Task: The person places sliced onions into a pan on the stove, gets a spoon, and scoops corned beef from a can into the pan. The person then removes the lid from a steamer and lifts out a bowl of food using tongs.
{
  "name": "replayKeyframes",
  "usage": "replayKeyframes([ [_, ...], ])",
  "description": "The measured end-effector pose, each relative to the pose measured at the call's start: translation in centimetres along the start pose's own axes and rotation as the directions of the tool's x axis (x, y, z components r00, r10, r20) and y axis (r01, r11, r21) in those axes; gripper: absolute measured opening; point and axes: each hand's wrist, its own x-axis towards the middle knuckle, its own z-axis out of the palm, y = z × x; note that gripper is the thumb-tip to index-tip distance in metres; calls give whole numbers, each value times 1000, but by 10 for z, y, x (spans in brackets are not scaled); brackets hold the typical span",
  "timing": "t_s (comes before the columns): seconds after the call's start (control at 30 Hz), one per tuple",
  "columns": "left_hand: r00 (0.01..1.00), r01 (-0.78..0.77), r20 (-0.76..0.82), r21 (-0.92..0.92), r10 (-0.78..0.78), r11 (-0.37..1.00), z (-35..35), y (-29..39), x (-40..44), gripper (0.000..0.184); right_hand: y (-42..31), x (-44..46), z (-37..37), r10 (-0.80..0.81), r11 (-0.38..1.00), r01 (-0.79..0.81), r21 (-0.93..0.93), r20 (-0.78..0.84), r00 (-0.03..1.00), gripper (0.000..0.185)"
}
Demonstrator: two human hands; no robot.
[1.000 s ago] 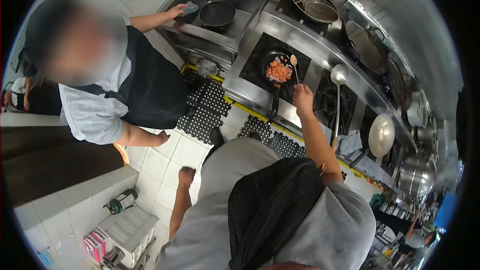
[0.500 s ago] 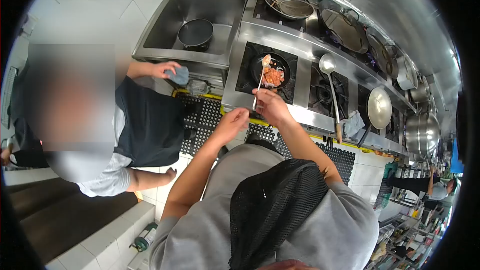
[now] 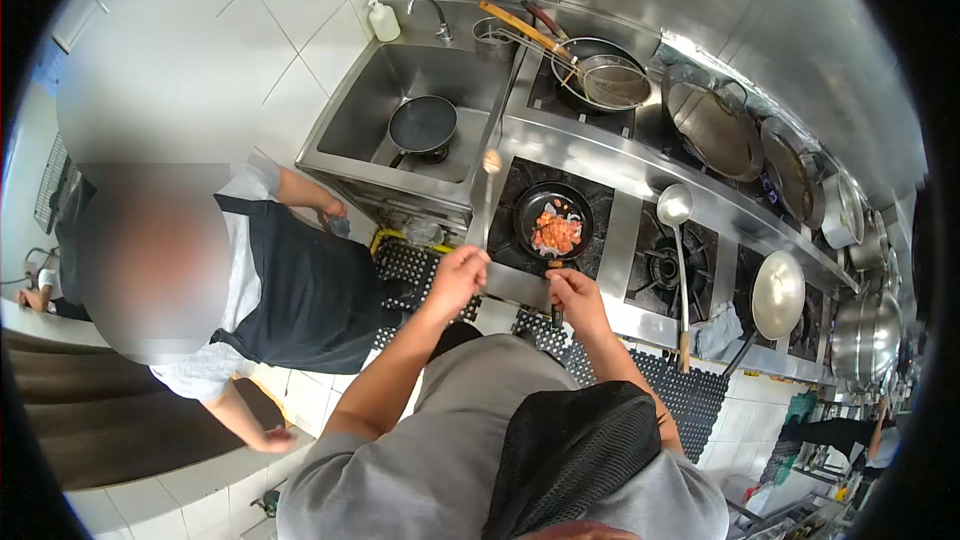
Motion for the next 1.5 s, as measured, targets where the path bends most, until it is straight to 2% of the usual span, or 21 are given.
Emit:
replayKeyframes([
  [0.07,997,-68,-36,26,69,997,-15,17,18,15,-10,-5,-10,4,1000,-6,-27,-48,999,26],
  [0.13,988,-103,-121,-26,99,994,-27,32,39,14,-12,-7,-22,18,999,-13,40,-118,993,26],
  [0.17,981,-155,-128,-49,148,987,-33,39,48,16,-2,-3,-31,-38,999,37,-7,-152,988,25],
  [0.3,966,-177,-197,-35,167,984,-55,62,81,20,-17,-4,-38,-49,998,56,20,-243,969,24],
  [0.4,961,-236,-167,-76,221,969,-70,74,108,20,-24,9,-26,-84,994,100,40,-293,952,25],
  [0.5,961,-195,-216,-103,170,975,-79,79,122,21,-40,20,-8,-63,991,99,86,-346,936,24],
  [0.6,949,-196,-276,-132,154,972,-90,78,122,22,-50,36,11,-121,993,120,-17,-228,966,24],
  [0.7,932,-215,-325,-140,160,966,-108,64,107,20,-57,53,29,-111,991,99,-94,-125,986,23],
  [0.73,930,-223,-328,-141,167,965,-119,56,103,19,-63,60,37,-85,985,72,-155,-77,993,25],
  [0.87,841,-240,-512,-65,174,969,-142,42,47,16,-59,79,75,8,967,18,-255,100,995,31],
  [0.93,781,-295,-598,-104,177,950,-155,28,14,20,-39,97,88,110,956,-42,-290,220,969,31],
  [1.07,658,-265,-748,-119,89,957,-181,7,-62,22,-24,113,145,296,915,-130,-381,419,858,29],
  [1.1,617,-250,-786,-140,46,958,-190,-2,-78,22,-23,115,164,298,908,-95,-409,470,831,28],
  [1.2,474,-354,-880,-205,-14,912,-230,-37,-111,21,-23,116,238,337,890,-41,-455,594,730,25],
  [1.3,360,-392,-932,-183,-32,902,-263,-33,-150,21,-18,116,319,391,863,6,-505,676,624,26],
  [1.4,266,-375,-964,-95,9,922,-307,-31,-198,22,-8,112,402,449,775,171,-609,720,529,26],
  [1.47,190,-402,-982,-79,-1,912,-334,-37,-223,23,4,117,452,472,743,253,-619,753,458,26],
  [1.5,150,-376,-988,-25,34,926,-342,-35,-240,25,9,115,475,457,751,317,-580,802,385,26],
])
